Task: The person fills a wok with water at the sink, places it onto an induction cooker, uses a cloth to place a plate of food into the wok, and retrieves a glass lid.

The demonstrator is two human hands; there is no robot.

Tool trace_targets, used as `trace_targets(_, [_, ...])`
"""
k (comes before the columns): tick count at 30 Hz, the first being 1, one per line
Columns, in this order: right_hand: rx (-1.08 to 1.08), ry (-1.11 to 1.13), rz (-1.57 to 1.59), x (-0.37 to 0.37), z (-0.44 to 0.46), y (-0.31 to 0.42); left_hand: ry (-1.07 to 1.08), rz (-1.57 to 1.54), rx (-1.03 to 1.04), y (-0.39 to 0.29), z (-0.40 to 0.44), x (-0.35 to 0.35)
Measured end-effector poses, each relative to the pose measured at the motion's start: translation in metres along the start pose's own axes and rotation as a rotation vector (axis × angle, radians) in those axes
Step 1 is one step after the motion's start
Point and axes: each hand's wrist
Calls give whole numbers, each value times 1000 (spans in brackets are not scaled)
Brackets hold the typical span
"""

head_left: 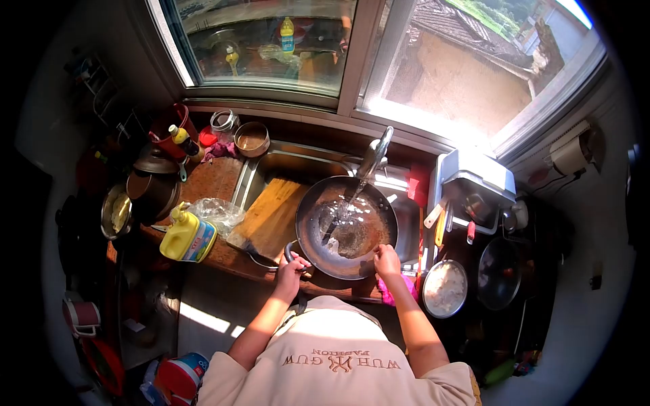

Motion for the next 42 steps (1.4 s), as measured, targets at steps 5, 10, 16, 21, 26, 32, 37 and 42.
trace_targets(5, [-38, -137, 178, -20, 62, 24, 3, -4, 21, 6, 2, -5])
trace_targets(10, [50, -164, 200, -29, 149, 45, -41, 49, 30, 5, 2, 1])
trace_targets(16, [123, 5, 244, 18, 275, 28, -101, 93, 48, -3, -3, 15])
trace_targets(21, [73, 159, 513, 32, 309, 26, -122, 103, 54, -3, -2, 18])
trace_targets(26, [103, 147, 495, 32, 320, 32, -129, 122, 77, -1, -2, 17])
trace_targets(32, [199, 40, 720, 14, 327, 38, -111, 118, 80, -3, -2, 18])
trace_targets(37, [150, -246, 244, -2, 207, 13, -93, 90, 7, -4, 0, 12])
trace_targets(42, [582, 183, 394, 2, 87, -32, -11, 55, -38, -8, 2, 5])
Point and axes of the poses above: each hand's wrist, its own z-axis towards the middle knuckle, its own x-axis out of the palm, y = z × x, and after that the axes turned 15 degrees about x, right-handed
